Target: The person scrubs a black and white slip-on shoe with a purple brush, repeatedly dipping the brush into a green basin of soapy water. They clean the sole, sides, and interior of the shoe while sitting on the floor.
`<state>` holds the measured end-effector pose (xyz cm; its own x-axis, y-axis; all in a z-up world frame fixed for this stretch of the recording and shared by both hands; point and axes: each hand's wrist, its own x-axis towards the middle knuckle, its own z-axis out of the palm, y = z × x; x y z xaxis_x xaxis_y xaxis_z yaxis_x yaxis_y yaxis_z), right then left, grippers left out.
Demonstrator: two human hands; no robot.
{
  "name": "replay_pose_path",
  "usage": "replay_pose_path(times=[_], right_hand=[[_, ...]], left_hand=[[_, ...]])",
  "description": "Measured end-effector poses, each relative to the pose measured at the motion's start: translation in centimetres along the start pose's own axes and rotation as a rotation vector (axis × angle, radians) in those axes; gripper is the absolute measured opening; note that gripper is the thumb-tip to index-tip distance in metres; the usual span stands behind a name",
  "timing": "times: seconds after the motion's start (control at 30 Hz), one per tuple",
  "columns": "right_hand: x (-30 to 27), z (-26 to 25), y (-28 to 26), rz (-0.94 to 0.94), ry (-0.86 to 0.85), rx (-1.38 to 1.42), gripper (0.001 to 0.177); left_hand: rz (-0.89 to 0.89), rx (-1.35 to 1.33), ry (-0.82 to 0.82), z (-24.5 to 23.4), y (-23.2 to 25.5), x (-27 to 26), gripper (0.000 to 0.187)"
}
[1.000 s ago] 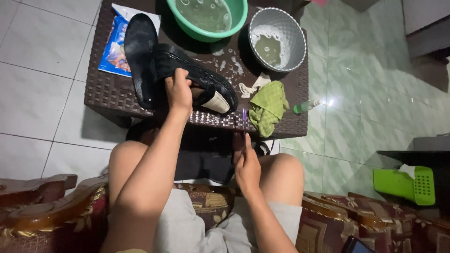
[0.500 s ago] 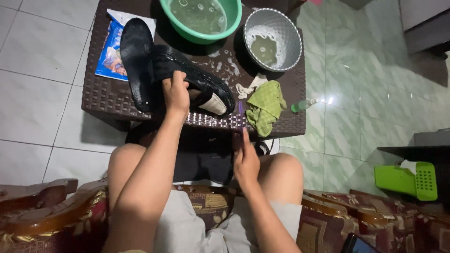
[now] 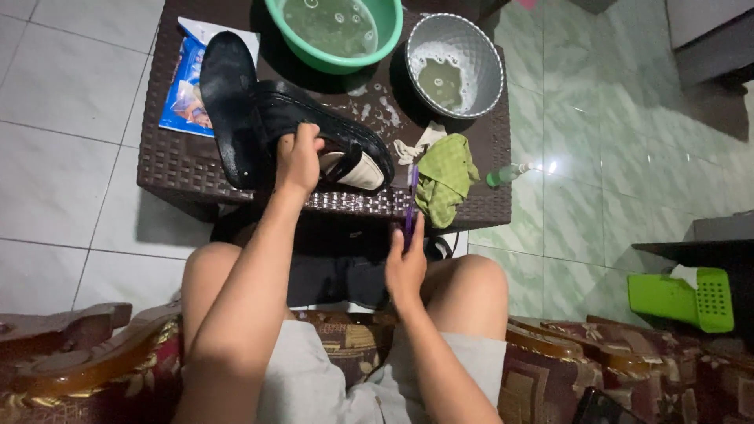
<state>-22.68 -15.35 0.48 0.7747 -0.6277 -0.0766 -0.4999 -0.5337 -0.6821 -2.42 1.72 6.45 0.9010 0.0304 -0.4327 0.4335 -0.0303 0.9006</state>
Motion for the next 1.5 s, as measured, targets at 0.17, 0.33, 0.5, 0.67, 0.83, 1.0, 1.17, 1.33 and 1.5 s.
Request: replay_pose_path(times=[0.17,0.33,0.5,0.67,0.83,1.0,1.17,1.33,1.5], right_hand=[[3.3,-0.1,-4.1,0.065,-0.007,0.181,0.058],[3.6,1.2,-3.5,0.017,0.001,0.248,0.048],[4.8,2.1,-1.9,0.024,-0.015,0.272,0.052],[4.9,-0.6,-4.2,-0.037,-0.074,0.270,0.045],[8.6,-1.4,-8.7,-0.207,-0.006,0.228,0.047],[14.8,-1.5,-19.9,-0.366,-0.180,-0.154,0.038],[23.8,2.9,-24.9,-0.480,-0.283,-0.625,0.039],[28.7,6.9,-26.4,-0.472,-0.263,-0.934,0.033],[32.0,7.1,-23.8,-0.675,-0.334,-0.443,0.037]], left_hand=[[0.122,0.029,-0.235,-0.1,-1.7,-0.2,0.067],[0.243,0.191,-0.454,-0.9,2.2,-4.6,0.064],[-0.044,0.257,-0.578,1.3,1.6,-4.7,0.095],[0.000,0.713,-0.657,0.7,1.5,-3.3,0.094],[0.150,0.622,-0.610,2.3,-3.2,-0.4,0.070],[0.352,0.643,-0.597,2.7,-1.8,-1.4,0.055],[0.399,0.689,-0.625,4.2,-3.7,0.3,0.061],[0.524,0.780,-0.538,3.1,-2.0,0.2,0.039],[0.237,0.814,-0.782,2.6,-1.0,-0.6,0.059]])
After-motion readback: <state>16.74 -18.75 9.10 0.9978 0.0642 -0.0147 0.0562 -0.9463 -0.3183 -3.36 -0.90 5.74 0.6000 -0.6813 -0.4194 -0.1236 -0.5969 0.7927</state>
